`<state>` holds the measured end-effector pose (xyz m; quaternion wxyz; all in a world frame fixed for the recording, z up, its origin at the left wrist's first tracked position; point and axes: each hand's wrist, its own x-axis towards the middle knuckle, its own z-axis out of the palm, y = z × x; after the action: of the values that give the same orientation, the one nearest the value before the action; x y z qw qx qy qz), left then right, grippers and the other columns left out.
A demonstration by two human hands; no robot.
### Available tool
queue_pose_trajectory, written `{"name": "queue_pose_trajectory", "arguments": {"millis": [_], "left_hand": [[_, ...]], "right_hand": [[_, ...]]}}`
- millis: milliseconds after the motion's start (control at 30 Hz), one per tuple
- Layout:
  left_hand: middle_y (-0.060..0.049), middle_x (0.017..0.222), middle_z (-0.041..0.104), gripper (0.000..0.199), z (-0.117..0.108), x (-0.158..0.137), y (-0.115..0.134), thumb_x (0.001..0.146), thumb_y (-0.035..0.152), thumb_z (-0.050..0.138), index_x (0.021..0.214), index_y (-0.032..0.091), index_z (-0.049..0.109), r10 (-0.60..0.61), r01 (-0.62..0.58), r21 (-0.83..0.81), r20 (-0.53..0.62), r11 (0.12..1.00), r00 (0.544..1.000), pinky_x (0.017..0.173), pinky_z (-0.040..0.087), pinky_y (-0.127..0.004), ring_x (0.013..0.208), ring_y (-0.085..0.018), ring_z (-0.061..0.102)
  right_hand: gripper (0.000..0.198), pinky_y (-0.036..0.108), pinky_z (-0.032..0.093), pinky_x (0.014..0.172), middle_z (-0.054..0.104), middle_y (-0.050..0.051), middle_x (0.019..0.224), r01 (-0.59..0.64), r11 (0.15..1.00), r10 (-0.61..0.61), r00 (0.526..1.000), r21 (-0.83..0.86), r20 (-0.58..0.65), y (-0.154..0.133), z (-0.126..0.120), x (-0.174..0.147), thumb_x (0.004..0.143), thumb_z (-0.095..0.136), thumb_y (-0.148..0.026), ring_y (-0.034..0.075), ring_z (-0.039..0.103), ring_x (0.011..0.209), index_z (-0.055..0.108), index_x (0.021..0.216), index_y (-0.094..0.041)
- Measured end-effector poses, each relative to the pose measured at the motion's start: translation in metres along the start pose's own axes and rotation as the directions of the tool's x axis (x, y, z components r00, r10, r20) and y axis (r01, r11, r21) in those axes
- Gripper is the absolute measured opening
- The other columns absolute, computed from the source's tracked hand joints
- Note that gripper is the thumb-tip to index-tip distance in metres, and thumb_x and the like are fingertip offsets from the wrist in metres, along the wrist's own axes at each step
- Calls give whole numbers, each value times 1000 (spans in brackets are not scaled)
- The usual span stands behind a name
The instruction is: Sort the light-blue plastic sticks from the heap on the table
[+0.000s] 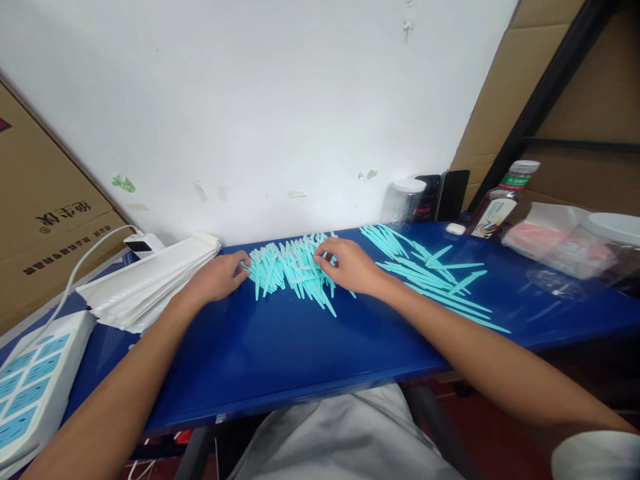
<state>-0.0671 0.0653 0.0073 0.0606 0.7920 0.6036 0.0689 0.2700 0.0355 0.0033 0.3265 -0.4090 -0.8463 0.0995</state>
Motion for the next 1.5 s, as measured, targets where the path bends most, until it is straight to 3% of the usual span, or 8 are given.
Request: {"name": "queue_pose_trajectory", "arguments": {"millis": [167,333,533,700,867,1067,1300,1500], "left_hand": [[-15,98,75,54,7,0,3,92,64,45,117,18,60,-232,235,82,-43,969,972,74,48,-39,89,-34,71],[-19,111,73,62,15,-1,22,94,66,42,126,15,56,-219,224,27,-129,974,967,85,50,-41,101,-35,70],[-22,124,66,72,23,1,27,94,69,41,137,12,52,-170,170,-7,-141,985,975,95,48,-44,119,-39,62],[-27,140,60,85,29,7,23,90,71,49,146,7,46,-250,234,-131,-118,963,961,107,44,-48,137,-43,52],[-23,164,40,79,38,10,38,91,58,58,153,11,40,-411,273,-627,-82,730,908,116,41,-39,149,-31,44],[-20,166,38,73,42,8,48,90,44,64,152,13,43,-435,202,-809,-72,552,898,121,39,-39,153,-29,39],[-22,170,28,91,48,8,42,85,51,73,158,15,33,-368,153,-741,-135,654,920,121,39,-42,155,-32,35],[-21,169,32,82,51,11,51,88,48,70,155,16,36,-364,149,-732,-144,665,920,122,38,-41,154,-30,35]], "right_hand": [[18,29,43,73,74,5,93,-55,993,55,998,-100,-5,4,-1,2,99,54,-20,19,65,82,71,93,-20],[16,31,40,72,75,8,90,-184,940,172,983,-287,-69,21,-5,6,95,58,-20,23,66,87,71,86,-19],[18,31,40,69,76,7,89,-232,930,233,972,-286,-29,27,-7,6,96,58,-20,22,67,81,73,88,-20],[18,30,42,70,76,7,91,-233,930,238,971,-284,-17,27,-4,6,97,58,-22,22,67,83,73,88,-21],[19,37,46,87,73,16,111,-279,897,279,959,-343,-52,38,-6,7,100,55,-25,30,66,106,70,106,-15],[20,39,47,83,71,20,103,-318,862,368,928,-394,58,46,-2,7,101,55,-30,32,67,98,66,95,-15],[20,35,48,71,71,16,95,-309,873,371,923,-377,103,43,-1,6,98,62,-35,28,68,86,66,89,-17],[25,34,49,80,69,17,112,-275,906,307,950,-323,50,43,-1,4,97,63,-30,27,68,96,68,116,-14]]}}
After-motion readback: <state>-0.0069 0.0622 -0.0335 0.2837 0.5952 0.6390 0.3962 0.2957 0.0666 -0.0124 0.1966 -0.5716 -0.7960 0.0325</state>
